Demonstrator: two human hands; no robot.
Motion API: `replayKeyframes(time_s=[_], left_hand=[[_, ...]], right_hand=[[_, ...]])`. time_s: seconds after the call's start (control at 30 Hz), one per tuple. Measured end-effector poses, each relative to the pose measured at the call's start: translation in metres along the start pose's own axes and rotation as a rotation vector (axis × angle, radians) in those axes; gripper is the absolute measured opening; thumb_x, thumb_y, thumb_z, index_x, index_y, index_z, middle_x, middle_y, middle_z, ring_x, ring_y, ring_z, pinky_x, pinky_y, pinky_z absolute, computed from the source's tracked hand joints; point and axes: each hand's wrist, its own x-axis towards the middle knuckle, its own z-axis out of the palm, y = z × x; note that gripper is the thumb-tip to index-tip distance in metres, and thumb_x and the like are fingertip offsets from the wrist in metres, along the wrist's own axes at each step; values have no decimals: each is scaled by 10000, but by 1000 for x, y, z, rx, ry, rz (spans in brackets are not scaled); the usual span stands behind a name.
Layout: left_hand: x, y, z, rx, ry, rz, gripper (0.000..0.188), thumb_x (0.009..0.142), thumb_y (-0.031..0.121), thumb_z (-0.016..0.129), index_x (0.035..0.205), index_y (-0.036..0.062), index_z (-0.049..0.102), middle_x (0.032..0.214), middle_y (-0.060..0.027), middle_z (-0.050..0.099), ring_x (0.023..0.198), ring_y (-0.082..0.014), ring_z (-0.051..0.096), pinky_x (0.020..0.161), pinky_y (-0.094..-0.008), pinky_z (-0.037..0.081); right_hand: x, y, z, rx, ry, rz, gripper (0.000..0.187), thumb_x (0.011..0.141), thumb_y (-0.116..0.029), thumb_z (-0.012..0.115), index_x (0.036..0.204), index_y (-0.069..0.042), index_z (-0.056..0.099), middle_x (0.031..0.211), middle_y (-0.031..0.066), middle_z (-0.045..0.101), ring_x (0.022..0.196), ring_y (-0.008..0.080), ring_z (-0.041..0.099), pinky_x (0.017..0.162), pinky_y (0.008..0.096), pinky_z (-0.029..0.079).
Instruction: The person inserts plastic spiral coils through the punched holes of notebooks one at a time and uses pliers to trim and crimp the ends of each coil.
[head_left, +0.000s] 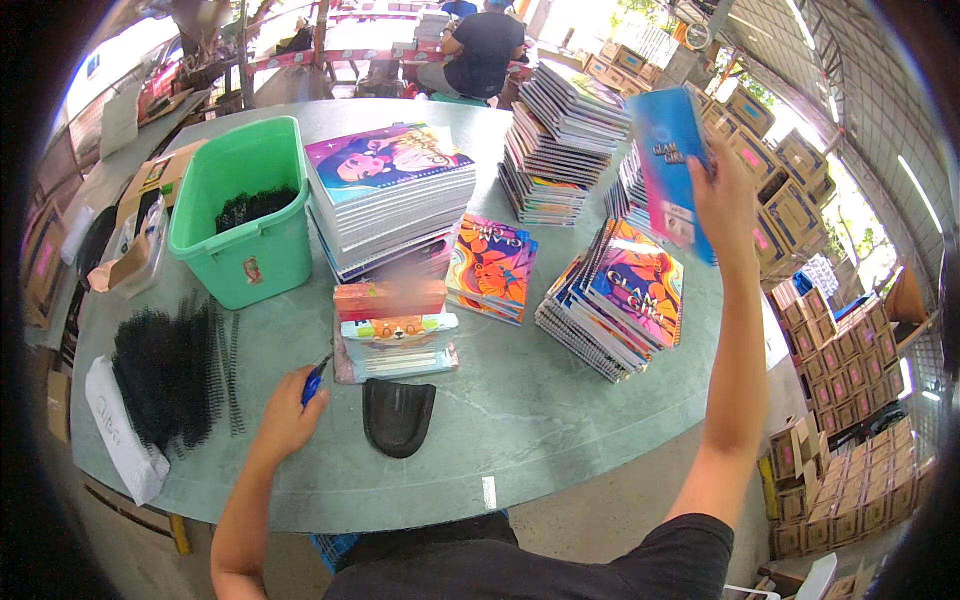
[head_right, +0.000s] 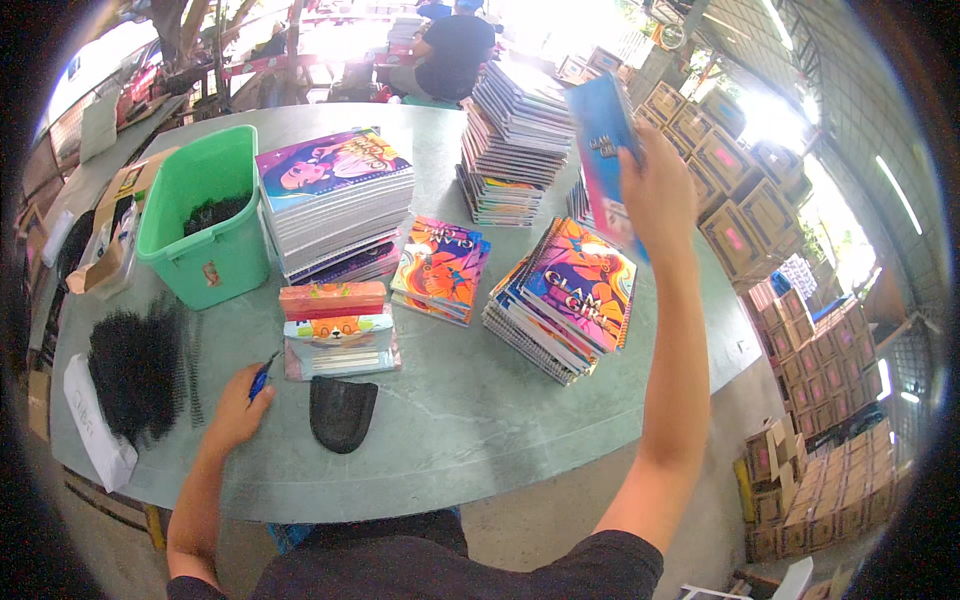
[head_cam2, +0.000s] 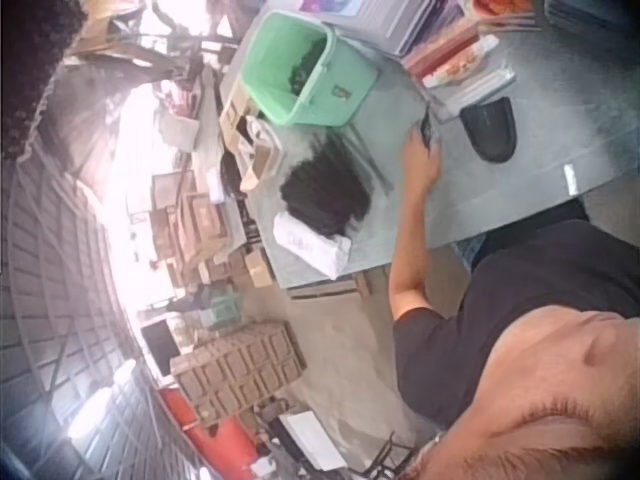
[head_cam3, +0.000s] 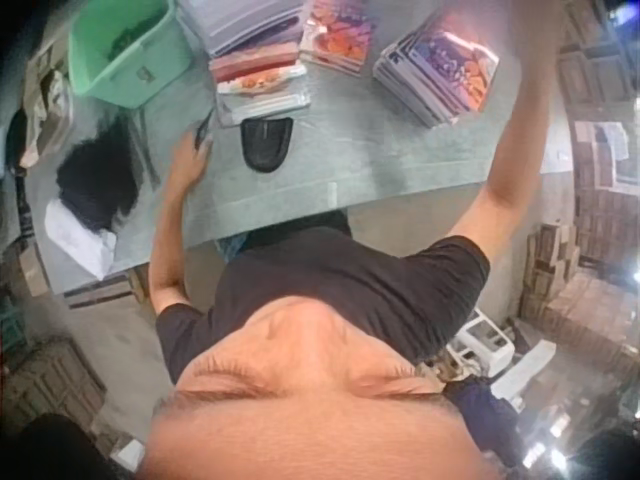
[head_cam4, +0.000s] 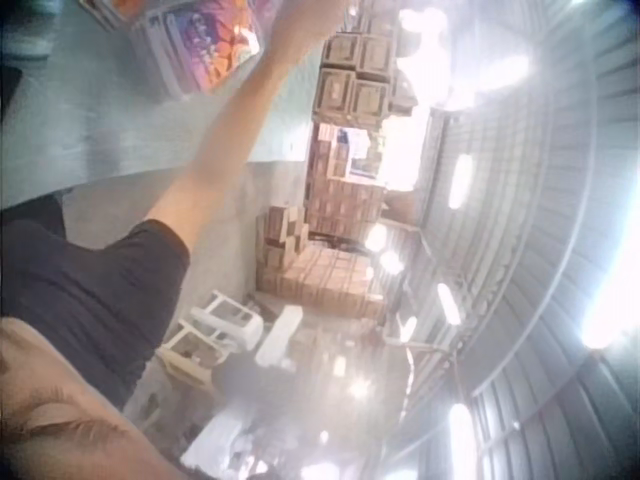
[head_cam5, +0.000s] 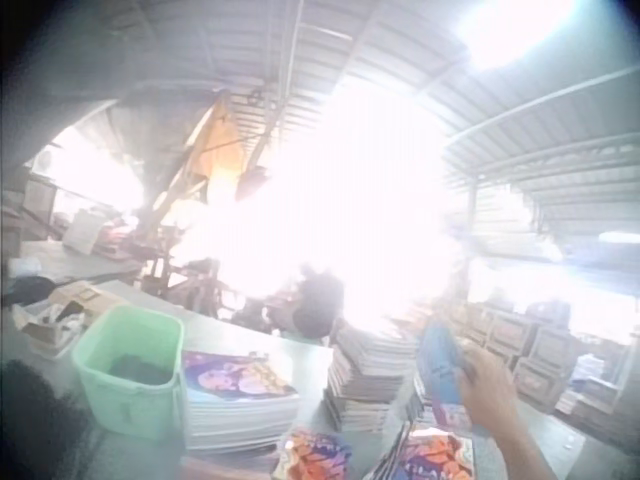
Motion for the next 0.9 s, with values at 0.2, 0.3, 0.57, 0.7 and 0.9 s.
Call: replayKeyframes(time_s=[0.2, 0.3, 0.57, 0.7, 0.9], left_hand=[[-14, -8, -1, 92, 96, 8, 418, 818, 220, 586, 1172, 17, 498, 959, -186, 533, 885, -373, 522, 778, -430, 415], [-6, -8, 4, 125, 130, 0, 427, 813, 232, 595, 1170, 20, 499, 963, -184, 530, 896, -372, 515, 782, -430, 409], [6, -10, 23, 280, 130, 20, 466, 797, 266, 614, 1186, 37, 499, 1002, -164, 498, 932, -332, 476, 830, -431, 368], [-3, -21, 20, 388, 203, -7, 487, 793, 276, 619, 1199, 40, 493, 1027, -160, 485, 967, -331, 453, 863, -440, 345], [-3, -23, 26, 519, 262, 35, 507, 786, 289, 626, 1208, 44, 490, 1073, -162, 485, 1030, -341, 438, 897, -451, 322]], right_hand=[[-169, 106, 0, 249, -329, 10, 252, 726, 21, 573, 959, -35, 650, 1004, 150, 629, 966, 295, 610, 818, 334, 480], [-192, 91, 6, 257, -219, 267, 235, 728, -2, 599, 951, -26, 672, 1026, 163, 639, 947, 283, 629, 815, 335, 485], [-178, 97, 13, 160, -394, 252, 289, 775, 97, 494, 960, -34, 673, 1059, 141, 628, 994, 299, 609, 844, 336, 478], [-146, 82, -11, 24, -520, 215, 375, 752, 115, 498, 1020, -88, 662, 1218, 136, 551, 1082, 314, 550, 905, 371, 459], [-141, -102, 85, 622, -721, -154, 307, 727, -11, 588, 1030, -59, 614, 995, 153, 616, 968, 299, 581, 833, 400, 474]])
